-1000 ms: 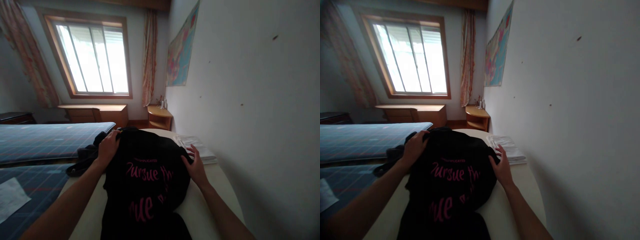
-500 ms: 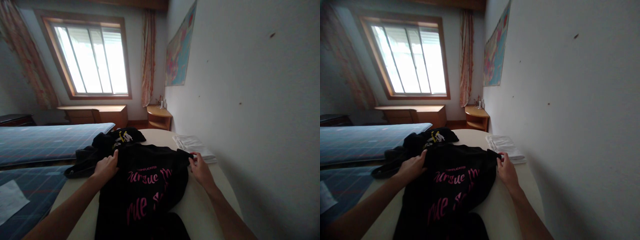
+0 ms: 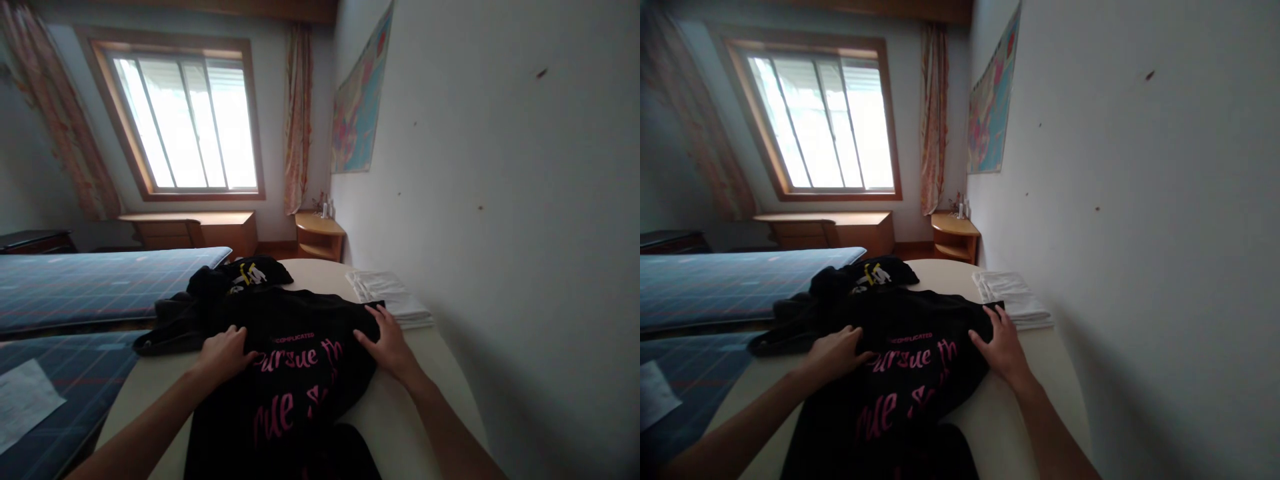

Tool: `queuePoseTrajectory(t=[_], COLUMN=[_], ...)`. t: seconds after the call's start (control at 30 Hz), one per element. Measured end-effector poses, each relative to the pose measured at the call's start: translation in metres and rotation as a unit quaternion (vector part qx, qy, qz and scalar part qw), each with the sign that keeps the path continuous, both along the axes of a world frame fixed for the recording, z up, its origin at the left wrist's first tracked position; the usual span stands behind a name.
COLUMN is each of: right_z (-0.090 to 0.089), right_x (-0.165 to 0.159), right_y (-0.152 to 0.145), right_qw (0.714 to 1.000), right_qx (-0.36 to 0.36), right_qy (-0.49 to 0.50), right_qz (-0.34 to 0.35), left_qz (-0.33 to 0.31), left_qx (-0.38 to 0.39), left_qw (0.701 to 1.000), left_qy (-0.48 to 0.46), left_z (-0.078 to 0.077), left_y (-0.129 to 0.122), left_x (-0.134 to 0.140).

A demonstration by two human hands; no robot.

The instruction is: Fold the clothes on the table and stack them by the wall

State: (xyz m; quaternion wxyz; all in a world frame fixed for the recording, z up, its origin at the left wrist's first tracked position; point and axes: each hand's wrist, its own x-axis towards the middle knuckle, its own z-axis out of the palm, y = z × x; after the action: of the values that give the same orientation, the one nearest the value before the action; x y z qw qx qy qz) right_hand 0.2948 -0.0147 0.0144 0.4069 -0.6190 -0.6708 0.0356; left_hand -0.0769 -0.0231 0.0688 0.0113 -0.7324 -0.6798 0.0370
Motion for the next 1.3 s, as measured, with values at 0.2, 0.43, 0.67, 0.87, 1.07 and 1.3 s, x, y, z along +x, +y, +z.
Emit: queuePoseTrajectory(t=[0.2,0.43,0.67,0.87,1.07,1.3], right_z=[-0.009,-0.007,0.004,0.012,0.019,0.017], right_x=[-0.006,0.008,0.017,0.002,0.002,0.013], right_y=[-0.013,0.008,0.019,-0.010,-0.021,-0.005], right_qw=[0.981,0.992,0.994,0.989,0.950,0.976], right_qx=[-0.143,-0.044,0.088,-0.066,-0.178,-0.060], right_qy=[-0.106,-0.071,-0.054,-0.113,-0.117,-0.063], right_qz=[0.073,0.093,0.037,0.062,0.228,0.202], left_qz=[0.005,0.146,0.180,0.167,0.061,0.084], left_qx=[-0.012,0.180,0.172,0.015,-0.039,0.192], left_qw=[1.000,0.969,0.964,0.985,0.995,0.966], left_qy=[-0.002,-0.085,-0.097,-0.036,-0.073,-0.150], left_z=[0.001,0.062,0.053,0.012,-0.011,0.011], left_y=[0.007,0.045,0.065,0.024,-0.004,0.020], left_x=[-0.005,-0.058,-0.096,-0.063,-0.046,-0.073])
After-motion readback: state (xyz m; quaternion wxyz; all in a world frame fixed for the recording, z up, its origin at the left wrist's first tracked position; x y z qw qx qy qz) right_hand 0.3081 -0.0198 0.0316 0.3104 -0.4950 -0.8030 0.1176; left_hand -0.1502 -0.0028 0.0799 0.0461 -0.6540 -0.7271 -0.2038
